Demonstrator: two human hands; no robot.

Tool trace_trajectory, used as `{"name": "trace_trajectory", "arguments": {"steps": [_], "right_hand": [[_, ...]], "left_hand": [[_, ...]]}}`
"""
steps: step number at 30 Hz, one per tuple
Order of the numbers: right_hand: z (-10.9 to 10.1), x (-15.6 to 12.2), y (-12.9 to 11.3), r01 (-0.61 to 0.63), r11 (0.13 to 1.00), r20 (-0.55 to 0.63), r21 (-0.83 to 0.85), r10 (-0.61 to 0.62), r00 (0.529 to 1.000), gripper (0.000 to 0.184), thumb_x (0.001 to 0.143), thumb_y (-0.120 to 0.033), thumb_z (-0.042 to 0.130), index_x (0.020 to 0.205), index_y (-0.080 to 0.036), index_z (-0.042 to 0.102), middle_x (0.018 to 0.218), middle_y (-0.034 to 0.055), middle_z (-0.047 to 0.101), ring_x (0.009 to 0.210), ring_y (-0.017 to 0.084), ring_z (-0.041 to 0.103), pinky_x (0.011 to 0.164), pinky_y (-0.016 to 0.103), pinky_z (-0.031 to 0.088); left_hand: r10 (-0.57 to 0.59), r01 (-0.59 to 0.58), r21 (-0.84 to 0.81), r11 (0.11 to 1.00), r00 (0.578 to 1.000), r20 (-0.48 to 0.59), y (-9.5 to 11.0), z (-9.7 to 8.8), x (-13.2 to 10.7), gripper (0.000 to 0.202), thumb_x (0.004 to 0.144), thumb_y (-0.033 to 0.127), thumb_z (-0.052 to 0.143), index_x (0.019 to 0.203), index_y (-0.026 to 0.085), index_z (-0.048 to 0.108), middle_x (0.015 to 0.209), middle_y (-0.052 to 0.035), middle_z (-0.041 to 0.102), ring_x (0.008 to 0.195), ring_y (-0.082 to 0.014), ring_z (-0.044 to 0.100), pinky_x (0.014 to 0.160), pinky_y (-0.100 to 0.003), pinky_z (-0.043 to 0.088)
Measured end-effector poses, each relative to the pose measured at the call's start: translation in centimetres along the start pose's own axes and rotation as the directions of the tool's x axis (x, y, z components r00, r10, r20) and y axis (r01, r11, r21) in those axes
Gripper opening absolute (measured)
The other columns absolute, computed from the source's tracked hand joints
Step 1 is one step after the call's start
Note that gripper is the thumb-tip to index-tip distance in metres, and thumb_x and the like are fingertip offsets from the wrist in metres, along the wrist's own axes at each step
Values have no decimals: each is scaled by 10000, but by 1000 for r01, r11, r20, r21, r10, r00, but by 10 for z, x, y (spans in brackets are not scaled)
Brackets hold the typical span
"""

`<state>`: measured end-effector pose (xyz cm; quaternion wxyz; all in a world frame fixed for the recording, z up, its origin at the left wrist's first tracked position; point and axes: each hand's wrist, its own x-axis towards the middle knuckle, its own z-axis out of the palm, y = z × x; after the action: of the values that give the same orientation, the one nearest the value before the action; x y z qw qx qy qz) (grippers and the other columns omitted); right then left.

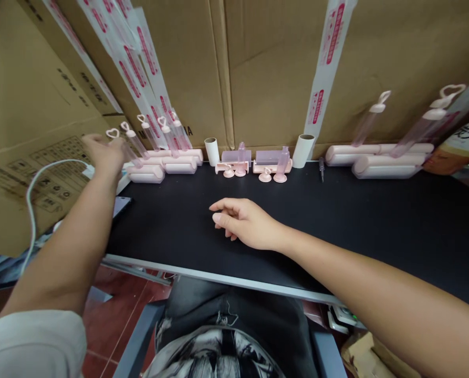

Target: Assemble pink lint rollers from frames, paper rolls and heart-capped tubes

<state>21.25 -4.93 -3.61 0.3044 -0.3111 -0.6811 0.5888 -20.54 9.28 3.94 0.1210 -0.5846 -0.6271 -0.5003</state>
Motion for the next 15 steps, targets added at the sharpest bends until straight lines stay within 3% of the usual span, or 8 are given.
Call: {"name": "trace_trajectory", "arguments": {"steps": [1, 3, 4, 5, 7, 10, 11, 15], "right_hand": [[0, 0, 1, 3, 1000, 6, -16, -3, 1000, 430, 981, -472, 741, 1268, -152, 721, 920, 30, 732, 678, 113, 664, 607, 259, 603], [-1, 1, 3, 11, 999, 15, -53, -10, 1000, 401, 980, -455, 733, 1247, -157, 731, 900, 26, 722, 691, 125, 670, 605, 261, 596], [-2, 1, 4, 19, 997, 15, -80, -18, 1000, 389, 982, -453, 726, 1237, -159, 736, 888, 24, 717, 693, 130, 673, 602, 261, 590], [-3, 2, 6, 32, 993, 9, -115, -31, 999, 379, 988, -452, 716, 1229, -161, 742, 877, 22, 715, 695, 133, 674, 601, 259, 580], [-7, 4, 8, 66, 977, -11, -200, -70, 997, 363, 1004, -451, 695, 1215, -161, 752, 857, 22, 715, 698, 136, 673, 611, 258, 559], [-12, 7, 10, 120, 943, -36, -309, -138, 990, 344, 1018, -437, 673, 1195, -156, 763, 809, 12, 705, 692, 139, 659, 652, 274, 538], [-13, 8, 10, 133, 934, -37, -332, -154, 987, 337, 1018, -429, 670, 1190, -155, 766, 799, 9, 702, 690, 141, 655, 665, 282, 535], [-14, 8, 6, 176, 909, -35, -379, -204, 978, 308, 1008, -412, 668, 1151, -163, 779, 789, 11, 710, 690, 150, 641, 689, 302, 517]], "left_hand": [[-80, 89, 24, 996, 965, -249, 11, 0, -4, 647, 919, 765, 576, 1211, 192, 501, 1166, -28, 671, 1154, -233, 515, 1055, -547, 375], [18, -16, 9, 1000, 962, -272, 41, 6, -16, 658, 985, 705, 570, 1280, 116, 554, 1336, -85, 633, 1186, -204, 554, 1038, -513, 363], [131, -132, -19, 991, 989, -73, 60, 12, -24, 571, 1039, 636, 544, 1250, 109, 606, 1357, -107, 641, 1224, -200, 564, 1000, -505, 355], [200, -198, -52, 979, 979, 30, 79, 20, -33, 466, 1027, 588, 564, 1185, 164, 679, 1282, -91, 692, 1170, -212, 614, 993, -480, 425], [364, -324, -169, 931, 865, 345, 118, 44, -51, 335, 1006, 431, 593, 1216, 214, 737, 1229, -96, 763, 1141, -248, 687, 1012, -451, 509], [456, -403, -218, 889, 733, 504, 170, 87, -71, 416, 1007, 350, 585, 1359, 172, 716, 1280, -129, 772, 1181, -266, 711, 1090, -434, 520], [437, -405, -186, 895, 715, 545, 183, 101, -74, 461, 1020, 365, 586, 1411, 145, 691, 1340, -162, 754, 1229, -289, 704, 1107, -448, 513], [262, -257, -97, 962, 753, 604, 213, 147, -74, 490, 1005, 486, 676, 1310, 111, 755, 1260, -183, 805, 1190, -315, 733, 1042, -432, 530]]}}
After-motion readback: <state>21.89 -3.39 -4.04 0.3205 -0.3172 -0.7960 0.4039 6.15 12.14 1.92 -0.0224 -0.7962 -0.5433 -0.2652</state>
